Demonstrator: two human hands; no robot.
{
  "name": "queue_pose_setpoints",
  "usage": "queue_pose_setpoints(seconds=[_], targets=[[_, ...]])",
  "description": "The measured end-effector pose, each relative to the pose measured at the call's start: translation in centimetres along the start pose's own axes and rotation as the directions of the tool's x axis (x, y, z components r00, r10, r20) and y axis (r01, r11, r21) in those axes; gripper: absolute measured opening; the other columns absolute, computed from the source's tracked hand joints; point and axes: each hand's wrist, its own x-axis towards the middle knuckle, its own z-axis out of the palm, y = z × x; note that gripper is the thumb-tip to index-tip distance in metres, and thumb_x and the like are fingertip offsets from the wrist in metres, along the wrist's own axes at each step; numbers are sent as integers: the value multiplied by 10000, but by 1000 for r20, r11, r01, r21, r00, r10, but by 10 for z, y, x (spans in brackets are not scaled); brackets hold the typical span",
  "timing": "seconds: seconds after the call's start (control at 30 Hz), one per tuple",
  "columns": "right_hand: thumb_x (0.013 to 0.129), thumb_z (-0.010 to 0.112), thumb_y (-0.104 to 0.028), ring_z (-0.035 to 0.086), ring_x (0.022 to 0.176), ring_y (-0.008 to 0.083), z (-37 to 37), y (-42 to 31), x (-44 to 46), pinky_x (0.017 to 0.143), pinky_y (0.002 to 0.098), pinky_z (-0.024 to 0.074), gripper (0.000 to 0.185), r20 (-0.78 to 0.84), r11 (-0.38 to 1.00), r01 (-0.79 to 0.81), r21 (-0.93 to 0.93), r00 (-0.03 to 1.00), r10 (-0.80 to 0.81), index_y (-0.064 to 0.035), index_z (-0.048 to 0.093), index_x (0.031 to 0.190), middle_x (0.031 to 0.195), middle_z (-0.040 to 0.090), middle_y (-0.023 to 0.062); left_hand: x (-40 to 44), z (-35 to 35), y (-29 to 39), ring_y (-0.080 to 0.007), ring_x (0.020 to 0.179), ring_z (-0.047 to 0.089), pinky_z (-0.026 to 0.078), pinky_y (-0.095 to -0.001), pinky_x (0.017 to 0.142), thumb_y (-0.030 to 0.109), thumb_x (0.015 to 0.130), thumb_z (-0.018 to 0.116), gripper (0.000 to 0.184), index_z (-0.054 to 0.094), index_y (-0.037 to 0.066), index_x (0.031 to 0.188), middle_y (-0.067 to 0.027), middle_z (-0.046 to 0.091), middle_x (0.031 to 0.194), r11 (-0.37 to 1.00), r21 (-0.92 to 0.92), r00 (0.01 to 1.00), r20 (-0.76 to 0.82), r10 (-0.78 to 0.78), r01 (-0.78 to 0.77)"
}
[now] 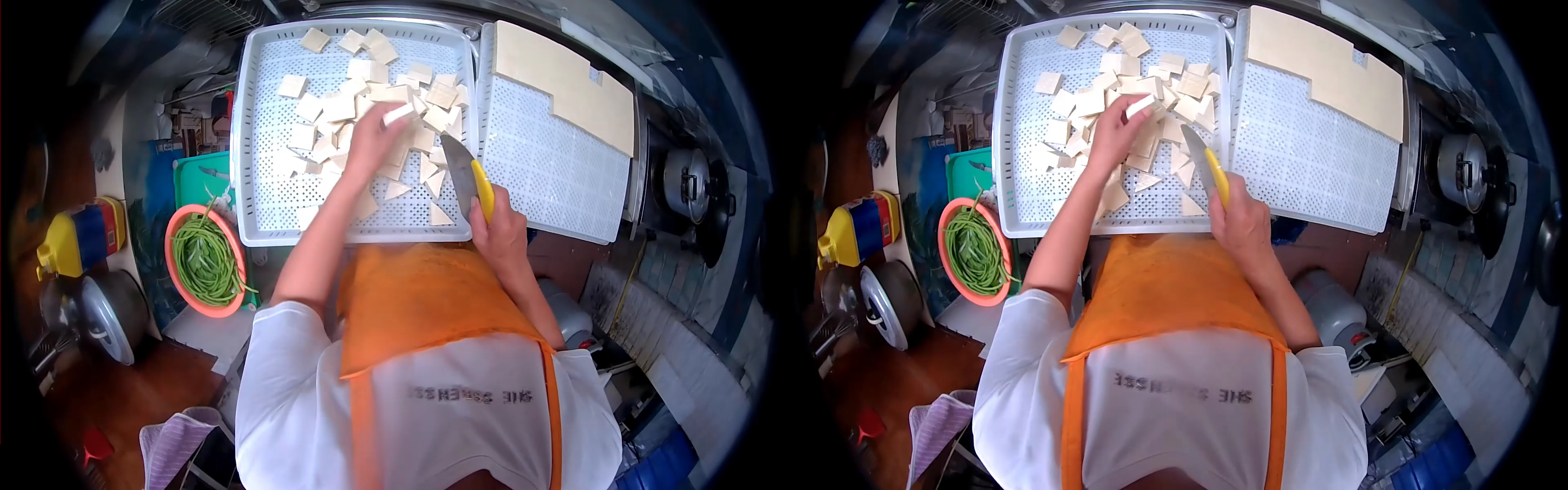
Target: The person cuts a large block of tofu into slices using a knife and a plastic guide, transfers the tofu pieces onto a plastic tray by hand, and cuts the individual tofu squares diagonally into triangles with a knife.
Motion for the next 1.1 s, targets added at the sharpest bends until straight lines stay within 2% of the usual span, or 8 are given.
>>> queue_pose_setpoints(seconds=[0.07,0.17,0.73,0.83,0.93,0.97,1.03,1.1], targets=[[897,646,-76,631,540,365,-1,-9,4,472,411,473,241,-17,1000,28,-12,999,-28,-10,535,1100,633,592,191,-25,8,22,-80,855,625,518,-214,734,67,955,588,298,530,10,1242,-51,660,1082,835,-423,935,118,-334,351],[894,645,-73,623,527,357,4,-18,8,463,407,470,242,7,999,23,-28,1000,-22,-7,533,1098,632,589,189,-51,29,24,-118,926,656,554,-224,750,28,951,559,355,526,-9,1302,-73,665,1091,546,-714,876,202,-438,438],[904,611,-90,608,566,411,20,-10,-4,506,476,472,258,219,996,37,-78,976,-19,3,487,1111,654,595,224,-71,50,7,-110,972,637,511,-249,814,51,954,542,339,594,48,1290,-22,682,1137,592,-613,848,300,-437,522],[905,612,-110,609,594,435,26,4,-6,531,501,474,269,276,996,-37,-75,959,57,-4,486,1117,663,601,233,-79,56,2,-120,890,646,527,-268,712,57,935,575,311,603,11,1241,-55,703,996,601,-577,827,289,-483,553],[905,622,-123,610,601,439,21,12,-9,537,503,474,260,249,996,-79,-38,965,86,-13,498,1106,660,602,232,-64,28,14,-143,920,656,510,-290,808,132,975,540,260,670,22,1172,-99,719,1011,951,191,928,238,-285,243],[905,626,-125,611,597,436,16,12,-11,533,498,474,256,212,997,-75,-27,974,79,-15,504,1101,657,601,232,-55,23,16,-213,830,668,515,-331,788,186,964,572,271,680,14,1144,-140,717,950,977,179,985,102,-137,117],[905,631,-125,612,587,432,13,12,-13,523,487,474,247,173,998,-61,-17,983,63,-16,513,1092,649,597,229,-26,13,28,-266,842,646,517,-370,777,146,905,590,228,696,27,1068,-127,712,908,873,418,960,-8,278,-250],[906,636,-121,610,574,427,11,13,-12,511,473,473,238,166,999,-39,-23,985,42,-14,520,1084,637,590,226,1,19,21,-280,893,626,514,-387,778,109,850,588,179,693,36,976,-117,701,882,721,586,929,206,309,-369]])
